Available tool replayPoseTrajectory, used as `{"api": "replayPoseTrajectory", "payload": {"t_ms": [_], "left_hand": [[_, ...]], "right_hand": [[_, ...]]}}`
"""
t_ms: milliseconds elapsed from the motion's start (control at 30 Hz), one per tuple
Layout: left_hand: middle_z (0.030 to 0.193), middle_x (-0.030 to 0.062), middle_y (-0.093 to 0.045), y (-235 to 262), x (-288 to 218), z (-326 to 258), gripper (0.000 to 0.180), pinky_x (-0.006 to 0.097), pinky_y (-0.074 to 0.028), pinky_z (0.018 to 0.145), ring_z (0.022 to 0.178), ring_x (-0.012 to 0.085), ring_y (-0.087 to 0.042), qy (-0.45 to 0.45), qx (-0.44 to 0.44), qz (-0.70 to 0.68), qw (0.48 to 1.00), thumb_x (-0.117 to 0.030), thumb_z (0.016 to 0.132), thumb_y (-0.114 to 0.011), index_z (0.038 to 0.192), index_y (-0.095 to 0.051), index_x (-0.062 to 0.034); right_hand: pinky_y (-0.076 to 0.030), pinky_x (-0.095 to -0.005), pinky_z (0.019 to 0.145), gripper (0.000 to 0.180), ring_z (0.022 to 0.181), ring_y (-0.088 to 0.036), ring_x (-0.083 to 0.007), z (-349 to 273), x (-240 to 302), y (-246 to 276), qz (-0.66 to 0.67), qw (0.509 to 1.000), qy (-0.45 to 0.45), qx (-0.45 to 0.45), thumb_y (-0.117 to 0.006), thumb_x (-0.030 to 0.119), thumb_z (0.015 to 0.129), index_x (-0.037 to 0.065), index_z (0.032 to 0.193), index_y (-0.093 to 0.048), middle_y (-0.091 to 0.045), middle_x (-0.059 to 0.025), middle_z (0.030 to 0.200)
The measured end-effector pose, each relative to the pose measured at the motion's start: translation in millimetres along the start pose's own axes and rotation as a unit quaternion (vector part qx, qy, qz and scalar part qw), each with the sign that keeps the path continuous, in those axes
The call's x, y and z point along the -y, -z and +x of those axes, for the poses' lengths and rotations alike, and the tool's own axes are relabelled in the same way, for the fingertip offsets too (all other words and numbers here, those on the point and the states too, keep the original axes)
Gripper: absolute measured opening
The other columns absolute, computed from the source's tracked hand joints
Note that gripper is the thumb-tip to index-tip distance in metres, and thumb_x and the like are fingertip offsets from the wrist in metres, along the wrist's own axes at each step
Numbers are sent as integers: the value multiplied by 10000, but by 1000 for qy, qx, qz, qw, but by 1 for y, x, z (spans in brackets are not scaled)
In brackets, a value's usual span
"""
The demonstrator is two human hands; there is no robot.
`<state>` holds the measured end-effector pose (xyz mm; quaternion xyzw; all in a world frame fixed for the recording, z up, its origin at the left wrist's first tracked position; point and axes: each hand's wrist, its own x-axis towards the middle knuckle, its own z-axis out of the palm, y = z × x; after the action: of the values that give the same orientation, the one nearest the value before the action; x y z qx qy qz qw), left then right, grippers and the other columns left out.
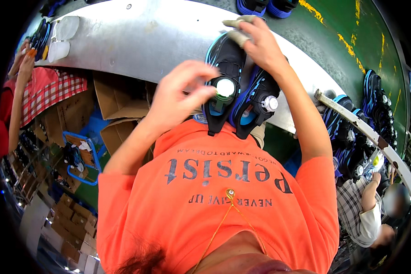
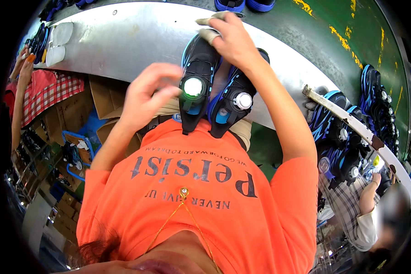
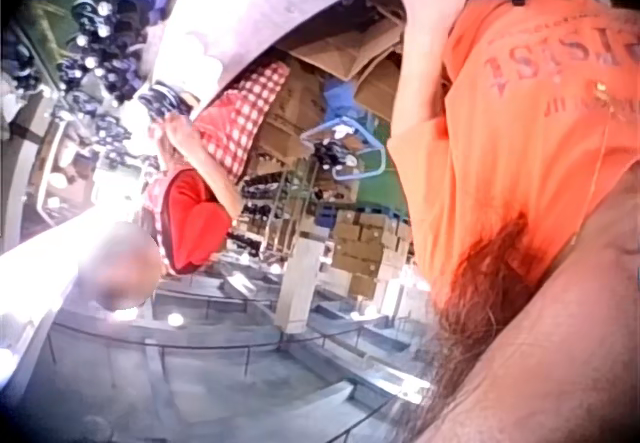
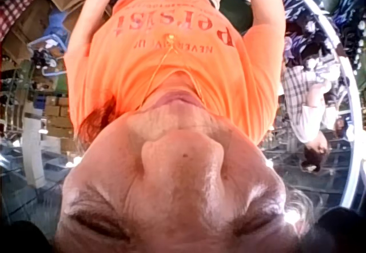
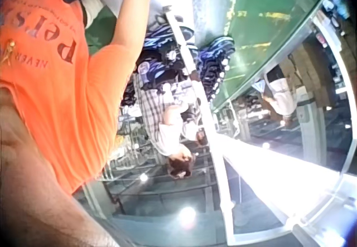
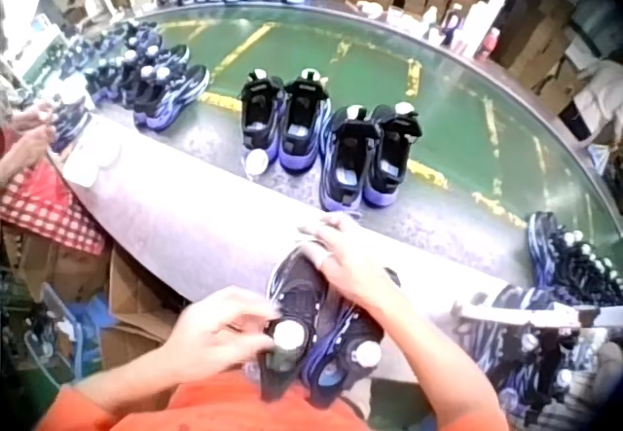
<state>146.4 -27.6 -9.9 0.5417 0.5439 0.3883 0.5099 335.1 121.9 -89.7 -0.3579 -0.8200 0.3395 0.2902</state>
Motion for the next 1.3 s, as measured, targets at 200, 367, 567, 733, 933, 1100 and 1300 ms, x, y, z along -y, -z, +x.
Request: {"api": "replayPoseTrajectory", "payload": {"t_ms": [200, 367, 567, 733, 933, 1100, 1300], "left_hand": [[1151, 160, -633, -16, -4, -42, 364, 287, -556, 632, 861, 235, -686, 381, 21, -359, 852, -247, 1008, -483, 1173, -559, 68], [1202, 161, -608, -32, 6, -37, 347, 319, -574, 678, 1001, 283, -663, 343, 16, -413, 843, -203, 1009, -480, 1226, -534, 62], [1147, 134, -601, -33, 7, -36, 331, 322, -580, 718, 1019, 279, -654, 341, -5, -474, 812, -218, 992, -520, 1187, -527, 48], [1188, 190, -601, -34, 6, -34, 359, 337, -597, 671, 1024, 336, -657, 338, -23, -450, 826, -205, 1003, -484, 1207, -525, 88], [1190, 177, -603, -34, 7, -37, 338, 336, -596, 683, 1039, 331, -651, 337, -21, -457, 823, -195, 1004, -489, 1192, -537, 81], [1195, 163, -599, -36, 15, -44, 346, 349, -593, 730, 1056, 317, -645, 314, -4, -460, 831, -195, 1009, -480, 1226, -522, 70], [1194, 170, -596, -36, 17, -40, 357, 340, -600, 732, 1055, 322, -645, 304, 11, -463, 832, -205, 1023, -440, 1231, -514, 75]], "right_hand": [[-468, -319, 813, 319, 901, -580, -183, -30, 80, 49, 183, 947, -159, 209, -601, 120, 887, 168, 1196, -665, -585, -55, 944], [-457, -377, 857, 302, 952, -559, -271, -49, 68, 35, 208, 955, 4, 213, -597, 140, 883, 142, 1176, -671, -596, -100, 1020], [-480, -342, 747, 274, 807, -580, -231, -40, 88, 54, 165, 949, -188, 194, -668, 204, 843, 141, 1109, -688, -595, -87, 879], [-440, -260, 673, 348, 744, -516, -142, -38, 94, 31, 56, 964, -81, 245, -777, 252, 768, 158, 1093, -697, -484, -38, 815], [-467, -289, 755, 382, 856, -545, -172, -32, 90, 51, 181, 937, -116, 274, -735, 173, 784, 155, 1161, -681, -552, -53, 922], [-484, -333, 740, 355, 870, -560, -275, -42, 90, 34, 85, 962, 14, 258, -675, 153, 835, 202, 1186, -655, -494, -100, 890], [-498, -361, 695, 301, 820, -629, -279, -57, 99, 22, 76, 979, -84, 172, -706, 232, 813, 125, 1089, -650, -617, -104, 865]]}}
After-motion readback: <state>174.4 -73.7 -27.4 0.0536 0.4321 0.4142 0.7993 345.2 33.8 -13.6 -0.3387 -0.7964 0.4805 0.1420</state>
